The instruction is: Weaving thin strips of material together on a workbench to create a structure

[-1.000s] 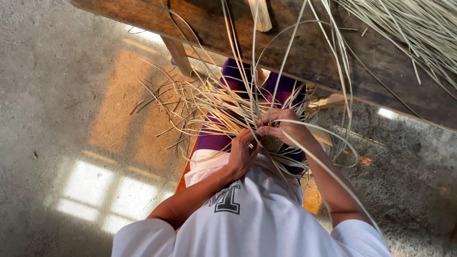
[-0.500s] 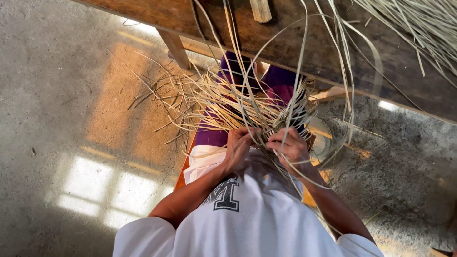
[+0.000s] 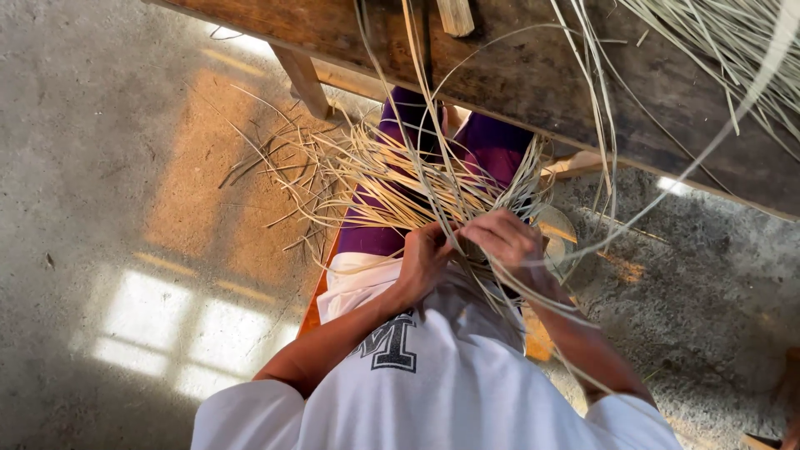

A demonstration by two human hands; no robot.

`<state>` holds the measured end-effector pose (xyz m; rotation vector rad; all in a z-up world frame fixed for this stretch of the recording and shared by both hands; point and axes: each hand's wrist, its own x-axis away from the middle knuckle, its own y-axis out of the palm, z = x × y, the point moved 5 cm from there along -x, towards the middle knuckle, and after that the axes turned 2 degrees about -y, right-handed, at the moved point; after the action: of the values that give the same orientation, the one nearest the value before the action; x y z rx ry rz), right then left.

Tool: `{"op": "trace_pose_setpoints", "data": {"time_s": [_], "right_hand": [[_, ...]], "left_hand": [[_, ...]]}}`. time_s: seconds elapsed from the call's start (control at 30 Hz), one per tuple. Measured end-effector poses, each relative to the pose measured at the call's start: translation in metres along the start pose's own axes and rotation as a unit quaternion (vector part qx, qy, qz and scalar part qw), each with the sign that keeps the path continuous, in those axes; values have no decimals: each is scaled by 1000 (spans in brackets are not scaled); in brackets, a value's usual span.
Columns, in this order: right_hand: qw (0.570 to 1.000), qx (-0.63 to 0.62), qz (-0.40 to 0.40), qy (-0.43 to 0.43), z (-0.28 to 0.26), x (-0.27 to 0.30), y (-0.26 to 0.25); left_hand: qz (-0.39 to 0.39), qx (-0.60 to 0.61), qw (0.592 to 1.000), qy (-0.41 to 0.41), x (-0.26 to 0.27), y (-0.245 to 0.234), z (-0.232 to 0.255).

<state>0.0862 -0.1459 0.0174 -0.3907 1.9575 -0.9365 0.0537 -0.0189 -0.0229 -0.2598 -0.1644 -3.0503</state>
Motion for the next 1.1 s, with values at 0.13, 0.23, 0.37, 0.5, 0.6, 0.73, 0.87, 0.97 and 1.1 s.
{"op": "trace_pose_setpoints", "data": {"time_s": [0.13,0.23,0.37,0.5,0.6,0.73,0.87,0.97,1.1], "right_hand": [[986,-115,-79,94,24,-33,19],[970,-161,-101,149,18,-69,5],[928,-133,-264,225,27,-51,2],[938,-131,-248,204,13,-57,-3],[937,-160,-169,260,15,-38,-3],[970,-128,-76,193,17,9,2],[971,-86,-68,213,-13,3,-22],[966,-108,-75,224,6,35,-7],[979,-45,-90,176,0,-35,-22]], "left_hand": [[-20,-190,973,131,-4,-4,21],[-24,-188,971,148,-5,0,7],[-18,-79,993,85,-9,-4,-3],[-23,-138,978,152,-11,-9,30],[-22,-82,990,116,-10,-9,53],[-27,50,998,11,-14,-8,19],[-68,60,996,-14,-7,-1,28],[-84,67,994,-5,-9,1,13],[-59,53,995,67,-11,6,14]]}}
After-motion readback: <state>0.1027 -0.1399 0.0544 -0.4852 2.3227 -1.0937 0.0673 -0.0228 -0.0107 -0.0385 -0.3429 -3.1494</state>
